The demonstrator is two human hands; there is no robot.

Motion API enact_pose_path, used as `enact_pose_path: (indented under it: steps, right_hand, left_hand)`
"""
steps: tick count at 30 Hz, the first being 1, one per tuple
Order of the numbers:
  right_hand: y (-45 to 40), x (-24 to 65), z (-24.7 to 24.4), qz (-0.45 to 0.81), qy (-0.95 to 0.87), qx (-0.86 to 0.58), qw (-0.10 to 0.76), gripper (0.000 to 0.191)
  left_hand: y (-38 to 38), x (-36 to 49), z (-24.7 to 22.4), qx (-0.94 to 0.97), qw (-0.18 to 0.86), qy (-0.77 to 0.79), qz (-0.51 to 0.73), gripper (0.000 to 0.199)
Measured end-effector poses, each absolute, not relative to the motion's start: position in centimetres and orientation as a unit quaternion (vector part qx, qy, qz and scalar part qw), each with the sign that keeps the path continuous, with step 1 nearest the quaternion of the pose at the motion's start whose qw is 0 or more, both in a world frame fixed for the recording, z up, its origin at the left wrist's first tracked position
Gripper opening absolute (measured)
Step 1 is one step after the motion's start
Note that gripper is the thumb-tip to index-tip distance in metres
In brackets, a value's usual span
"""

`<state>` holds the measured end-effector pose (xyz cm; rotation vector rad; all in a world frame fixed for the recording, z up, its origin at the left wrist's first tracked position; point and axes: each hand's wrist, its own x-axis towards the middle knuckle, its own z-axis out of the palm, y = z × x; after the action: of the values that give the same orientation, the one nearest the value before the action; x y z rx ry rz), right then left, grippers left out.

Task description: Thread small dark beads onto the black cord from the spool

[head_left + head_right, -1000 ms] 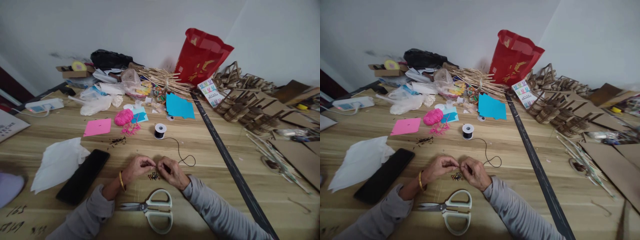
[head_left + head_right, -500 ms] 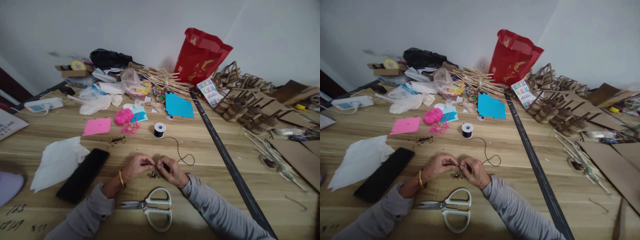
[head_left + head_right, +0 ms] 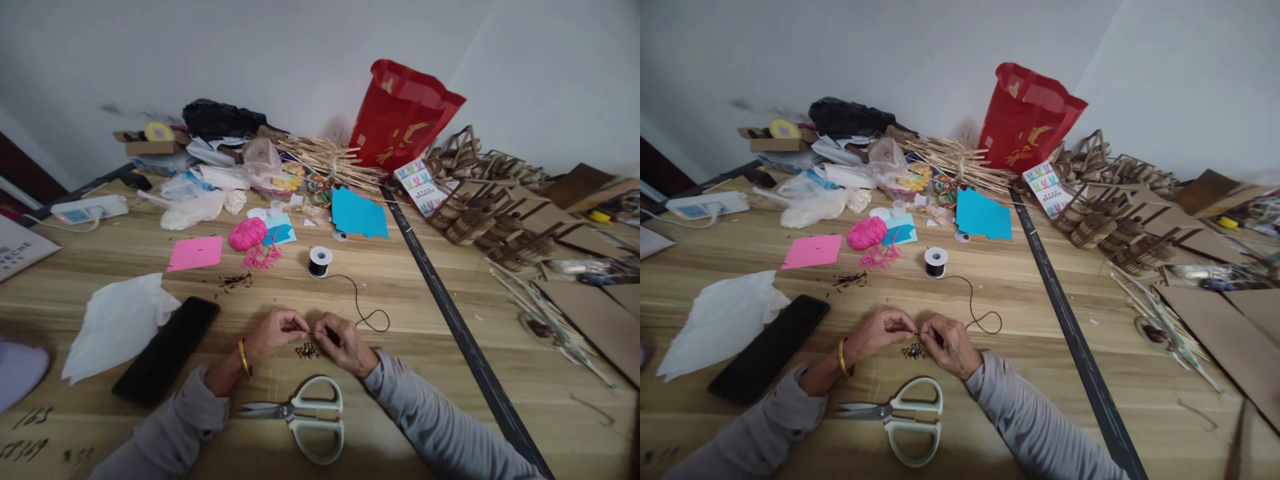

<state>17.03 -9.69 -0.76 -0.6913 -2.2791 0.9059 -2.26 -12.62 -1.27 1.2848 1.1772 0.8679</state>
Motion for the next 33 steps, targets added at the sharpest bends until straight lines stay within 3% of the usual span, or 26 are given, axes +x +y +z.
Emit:
enact_pose_path:
  steps: [33]
  right_hand:
    - [-9.68, 16.8, -0.97, 0.341, -0.855, -0.258, 0.294, 0.013]
  left_hand:
    - [-12.69, -2.12, -1.23, 0.547, 0.565, 0.491, 0.375, 0.014]
